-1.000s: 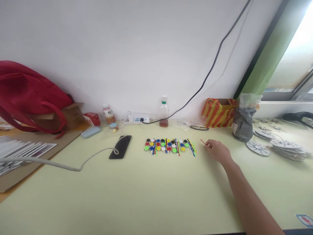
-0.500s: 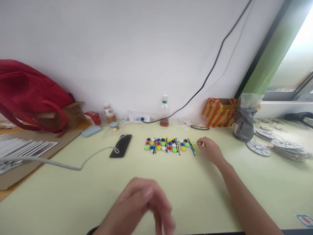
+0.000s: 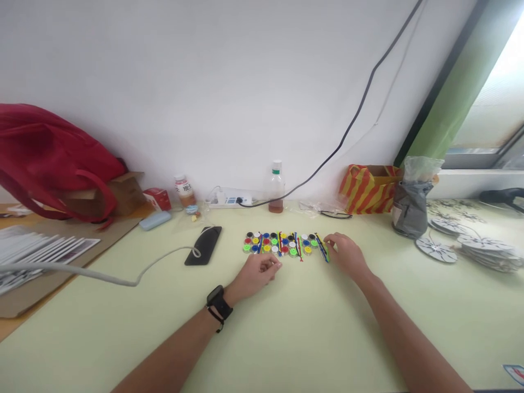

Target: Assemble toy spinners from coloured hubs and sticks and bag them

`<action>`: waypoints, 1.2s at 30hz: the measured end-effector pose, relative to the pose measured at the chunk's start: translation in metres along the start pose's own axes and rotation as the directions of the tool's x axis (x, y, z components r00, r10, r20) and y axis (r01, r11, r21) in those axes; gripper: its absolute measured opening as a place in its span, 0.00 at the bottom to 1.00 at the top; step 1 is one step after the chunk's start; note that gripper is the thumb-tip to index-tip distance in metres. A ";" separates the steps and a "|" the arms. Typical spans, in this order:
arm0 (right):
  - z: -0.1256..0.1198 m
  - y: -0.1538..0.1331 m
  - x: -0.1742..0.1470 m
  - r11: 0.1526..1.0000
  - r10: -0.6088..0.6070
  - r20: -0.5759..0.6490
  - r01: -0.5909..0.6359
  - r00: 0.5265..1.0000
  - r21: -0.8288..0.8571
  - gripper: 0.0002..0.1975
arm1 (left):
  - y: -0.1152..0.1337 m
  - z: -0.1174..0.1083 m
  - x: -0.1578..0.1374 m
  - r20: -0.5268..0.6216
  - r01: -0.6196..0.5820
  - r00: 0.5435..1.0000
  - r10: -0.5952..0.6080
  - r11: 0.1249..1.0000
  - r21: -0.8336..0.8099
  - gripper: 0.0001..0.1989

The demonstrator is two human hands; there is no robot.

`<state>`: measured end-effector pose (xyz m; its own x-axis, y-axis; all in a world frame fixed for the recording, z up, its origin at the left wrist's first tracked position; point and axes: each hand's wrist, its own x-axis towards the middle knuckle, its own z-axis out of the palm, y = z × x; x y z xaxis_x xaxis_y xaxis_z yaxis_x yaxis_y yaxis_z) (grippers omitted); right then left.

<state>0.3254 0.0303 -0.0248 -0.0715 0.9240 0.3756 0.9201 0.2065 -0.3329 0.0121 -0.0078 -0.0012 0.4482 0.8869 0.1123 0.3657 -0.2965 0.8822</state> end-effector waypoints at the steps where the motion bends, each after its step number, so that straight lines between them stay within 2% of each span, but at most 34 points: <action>1: 0.001 0.004 0.001 1.000 0.010 -0.003 -0.010 1.000 -0.018 0.10 | -0.002 0.000 0.000 0.002 0.002 1.000 -0.002 1.000 -0.010 0.15; 10: 0.013 -0.002 0.007 0.993 0.035 0.053 -0.029 0.998 -0.112 0.10 | -0.002 0.000 0.000 0.016 -0.028 0.999 0.028 0.999 0.039 0.14; 16: 0.012 -0.005 0.008 0.984 0.134 0.015 -0.131 0.991 -0.118 0.07 | -0.001 0.000 -0.001 0.030 -0.032 0.999 0.031 0.999 0.041 0.15; 26: 0.014 -0.005 0.007 0.983 0.166 -0.012 -0.166 0.986 -0.081 0.07 | 0.000 0.000 -0.001 0.035 -0.025 0.999 0.024 0.999 0.029 0.14; 30: 0.014 -0.006 0.007 0.985 0.173 -0.068 -0.171 0.983 0.028 0.06 | 0.000 0.000 -0.001 0.032 -0.016 0.999 0.015 1.000 0.025 0.14; 36: 0.006 -0.009 0.015 0.939 0.160 -0.199 -0.087 0.967 0.333 0.10 | 0.001 0.000 -0.002 0.028 -0.021 0.999 0.021 1.000 0.010 0.15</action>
<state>0.3138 0.0443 -0.0213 0.1547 0.8626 0.4816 0.7420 0.2204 -0.6331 0.0120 -0.0095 -0.0004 0.4783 0.8703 0.1177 0.3643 -0.3186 0.8751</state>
